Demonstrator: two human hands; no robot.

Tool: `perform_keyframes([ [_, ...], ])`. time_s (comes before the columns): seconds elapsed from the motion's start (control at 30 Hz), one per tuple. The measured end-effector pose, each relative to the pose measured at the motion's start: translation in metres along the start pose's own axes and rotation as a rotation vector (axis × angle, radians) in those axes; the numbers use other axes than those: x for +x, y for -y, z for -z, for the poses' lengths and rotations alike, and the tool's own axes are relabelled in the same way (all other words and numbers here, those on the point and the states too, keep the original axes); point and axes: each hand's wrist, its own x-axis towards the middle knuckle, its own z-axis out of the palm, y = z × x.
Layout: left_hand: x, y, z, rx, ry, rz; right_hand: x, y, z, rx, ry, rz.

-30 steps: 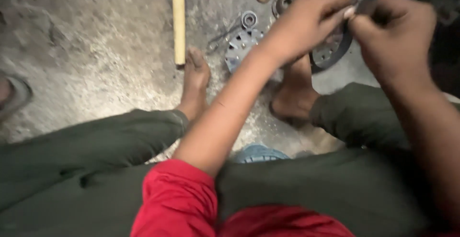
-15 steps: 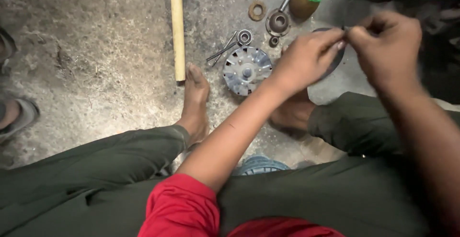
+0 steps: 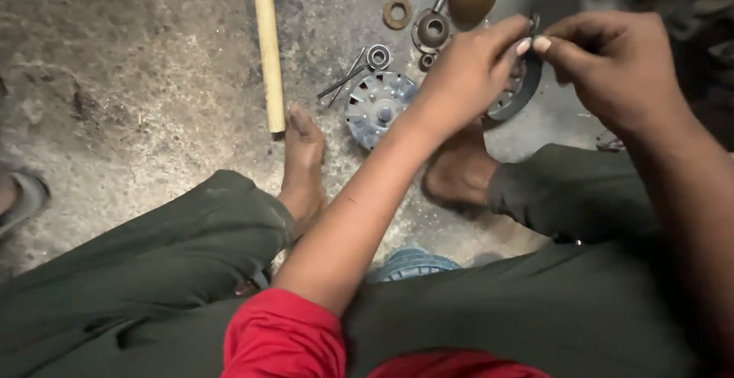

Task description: The person sits on the workshop floor assembling small motor components. They fit a bearing and washers onto a perforated metal clutch plate, press parts into place, and repeatedly tap the assembly with a hammer while holding it steady, working the parts by hand between strikes.

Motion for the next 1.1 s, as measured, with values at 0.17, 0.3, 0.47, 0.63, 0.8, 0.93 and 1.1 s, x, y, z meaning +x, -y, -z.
perform_keyframes([
  [0.17, 0.002, -0.007, 0.001, -0.01, -0.056, 0.092, -0.001, -0.005, -0.003, -0.171, -0.093, 0.339],
  [0.3, 0.001, 0.003, -0.001, -0.091, -0.004, -0.012, 0.001, -0.019, -0.004, -0.323, -0.201, 0.464],
  [0.47, -0.002, 0.009, 0.003, -0.048, 0.053, -0.029, 0.021, -0.024, 0.005, -0.104, -0.018, 0.122],
  [0.63, -0.003, 0.022, -0.003, -0.183, 0.063, -0.137, 0.028, -0.043, 0.006, 0.189, 0.146, -0.068],
  [0.8, -0.002, 0.047, -0.017, -0.443, -0.052, 0.326, 0.034, -0.036, 0.008, -0.132, 0.035, 0.193],
  [0.93, -0.001, 0.08, -0.018, -0.304, -0.04, 0.173, 0.058, -0.082, -0.022, -0.191, -0.061, 0.178],
  [1.1, 0.0, 0.113, -0.029, -0.376, 0.038, 0.32, 0.063, -0.115, -0.043, -0.333, -0.049, 0.384],
])
